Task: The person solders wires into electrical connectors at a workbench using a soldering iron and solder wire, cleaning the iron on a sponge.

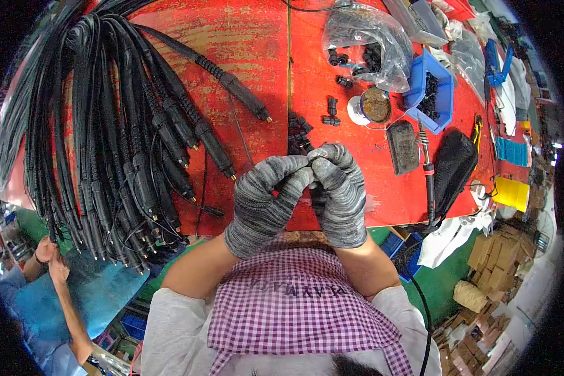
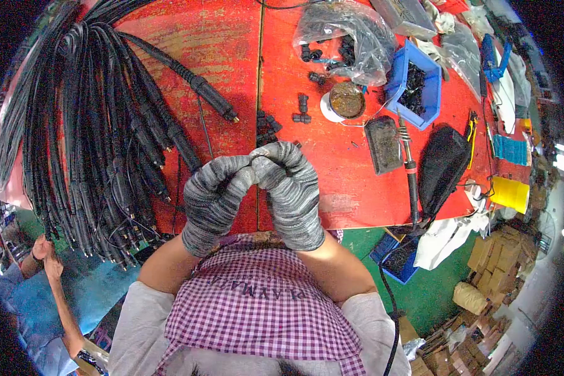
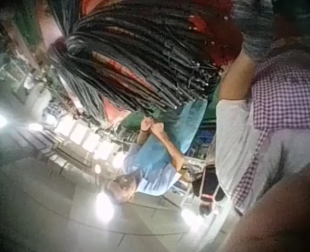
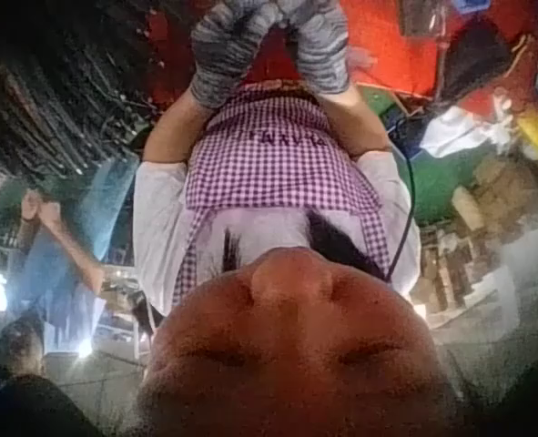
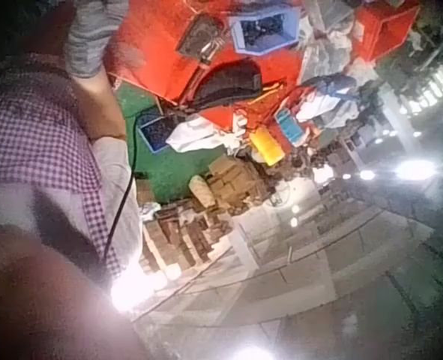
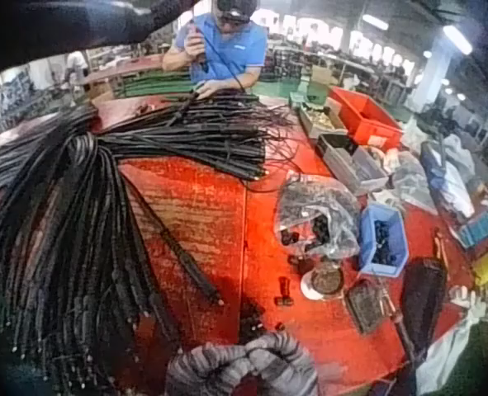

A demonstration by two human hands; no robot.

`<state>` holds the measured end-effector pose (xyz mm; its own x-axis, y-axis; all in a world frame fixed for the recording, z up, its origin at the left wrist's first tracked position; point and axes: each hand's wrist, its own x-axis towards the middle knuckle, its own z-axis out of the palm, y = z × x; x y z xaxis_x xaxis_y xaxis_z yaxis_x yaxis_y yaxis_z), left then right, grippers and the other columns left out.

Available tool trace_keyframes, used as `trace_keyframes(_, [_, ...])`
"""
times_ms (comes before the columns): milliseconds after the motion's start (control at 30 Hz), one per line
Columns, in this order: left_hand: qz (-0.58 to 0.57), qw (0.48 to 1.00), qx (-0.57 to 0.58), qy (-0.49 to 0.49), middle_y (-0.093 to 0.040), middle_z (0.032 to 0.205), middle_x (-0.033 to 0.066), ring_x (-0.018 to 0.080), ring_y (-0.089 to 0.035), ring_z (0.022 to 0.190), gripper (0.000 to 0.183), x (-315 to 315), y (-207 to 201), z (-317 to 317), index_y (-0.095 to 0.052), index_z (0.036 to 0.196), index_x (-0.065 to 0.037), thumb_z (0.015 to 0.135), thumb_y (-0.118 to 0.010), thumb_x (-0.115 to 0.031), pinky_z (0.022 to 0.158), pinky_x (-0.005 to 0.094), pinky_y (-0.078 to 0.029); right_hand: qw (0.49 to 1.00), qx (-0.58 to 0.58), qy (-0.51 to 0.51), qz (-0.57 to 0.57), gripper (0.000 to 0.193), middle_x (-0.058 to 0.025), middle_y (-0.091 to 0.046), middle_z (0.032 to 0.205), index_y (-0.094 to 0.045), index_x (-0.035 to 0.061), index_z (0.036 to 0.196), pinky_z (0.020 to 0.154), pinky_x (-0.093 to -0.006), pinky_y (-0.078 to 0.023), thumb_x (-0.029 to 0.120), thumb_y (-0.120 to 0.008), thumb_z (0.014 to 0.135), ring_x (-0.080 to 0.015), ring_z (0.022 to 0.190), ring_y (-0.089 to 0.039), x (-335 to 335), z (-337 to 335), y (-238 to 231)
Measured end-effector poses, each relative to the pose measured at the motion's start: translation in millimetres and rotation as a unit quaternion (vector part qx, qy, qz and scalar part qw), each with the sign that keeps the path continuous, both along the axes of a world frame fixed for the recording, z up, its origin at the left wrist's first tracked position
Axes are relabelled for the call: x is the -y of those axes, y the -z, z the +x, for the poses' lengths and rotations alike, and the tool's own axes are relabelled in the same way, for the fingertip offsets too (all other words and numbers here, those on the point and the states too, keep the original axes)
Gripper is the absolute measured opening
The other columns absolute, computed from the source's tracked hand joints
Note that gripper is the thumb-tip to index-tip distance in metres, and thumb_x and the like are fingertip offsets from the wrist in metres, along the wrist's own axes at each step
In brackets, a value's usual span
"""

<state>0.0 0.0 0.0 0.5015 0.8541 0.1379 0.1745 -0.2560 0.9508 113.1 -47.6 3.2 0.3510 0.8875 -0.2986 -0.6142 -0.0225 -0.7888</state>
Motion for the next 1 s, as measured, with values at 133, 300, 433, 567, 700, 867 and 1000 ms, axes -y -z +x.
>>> trace_keyframes(133, [-0.146,0.984,0.098,-0.015,-0.059,0.077,0.0044,0.0102,-0.055,0.068,0.016,2.1,-0.8,0.4,-0.056,0.096,-0.001,0.081,-0.053,-0.007,0.063,0.023,-0.046,0.992,0.114,0.043,0.009,0.005,-0.002,-0.056,0.077,-0.055,0.0024,0.082,0.068,-0.0219,-0.043,0.003,-0.056,0.078,-0.0082,0.07,-0.051,-4.2,-5.2,-4.4])
trace_keyframes(300, [-0.212,0.969,0.123,-0.005,-0.056,0.074,0.001,0.006,-0.052,0.067,0.014,-0.6,-12.1,0.1,-0.055,0.095,0.0,0.083,-0.05,-0.005,0.062,0.0206,-0.045,0.967,0.248,0.049,0.033,0.006,-0.0018,-0.055,0.075,-0.053,0.0027,0.078,0.067,-0.0231,-0.043,-0.002,-0.058,0.076,-0.0083,0.071,-0.051,-7.7,-4.1,-6.0])
trace_keyframes(433, [-0.233,0.959,0.16,-0.03,-0.057,0.075,0.0015,0.0058,-0.052,0.066,0.013,0.4,-15.1,4.6,-0.055,0.094,-0.001,0.083,-0.05,-0.005,0.062,0.0199,-0.045,0.986,0.146,0.075,0.026,0.006,-0.0014,-0.055,0.075,-0.055,0.0025,0.082,0.068,-0.0213,-0.042,0.003,-0.058,0.077,-0.0077,0.071,-0.051,-10.2,-9.7,-5.3])
trace_keyframes(567, [-0.268,0.941,0.2,-0.048,-0.058,0.077,0.0027,0.0059,-0.052,0.066,0.013,-3.1,-15.8,3.8,-0.056,0.094,0.0,0.084,-0.049,-0.004,0.061,0.0196,-0.045,0.997,-0.013,0.073,0.032,0.01,-0.0008,-0.054,0.073,-0.055,0.0029,0.086,0.063,-0.0194,-0.04,0.009,-0.058,0.078,-0.0074,0.066,-0.049,-7.9,-4.0,3.9])
trace_keyframes(700, [-0.264,0.942,0.202,-0.052,-0.056,0.073,0.0016,0.0072,-0.051,0.063,0.017,-3.7,-13.6,1.5,-0.056,0.092,0.002,0.084,-0.05,-0.012,0.062,0.0212,-0.043,0.997,-0.031,0.048,0.056,0.015,-0.0008,-0.053,0.072,-0.054,0.0038,0.09,0.06,-0.0209,-0.039,0.015,-0.057,0.079,-0.0081,0.063,-0.047,-8.4,6.1,11.4])
trace_keyframes(867, [-0.26,0.946,0.193,-0.033,-0.058,0.077,0.0028,0.0063,-0.052,0.065,0.013,-3.8,-14.3,-0.9,-0.056,0.094,0.001,0.084,-0.049,-0.004,0.061,0.0198,-0.045,0.988,0.147,0.031,0.02,0.025,-0.0007,-0.054,0.077,-0.054,0.0028,0.099,0.066,-0.0208,-0.04,0.018,-0.059,0.08,-0.0066,0.07,-0.047,-9.6,6.3,-4.9])
trace_keyframes(1000, [-0.263,0.95,0.167,-0.02,-0.057,0.076,0.0024,0.0061,-0.052,0.065,0.013,-4.0,-15.0,-3.2,-0.056,0.094,0.0,0.084,-0.049,-0.005,0.062,0.0198,-0.045,0.981,0.191,-0.014,-0.012,0.016,0.0001,-0.055,0.078,-0.056,0.0037,0.093,0.066,-0.0198,-0.04,0.012,-0.06,0.079,-0.0057,0.069,-0.049,-13.2,5.0,-18.6])
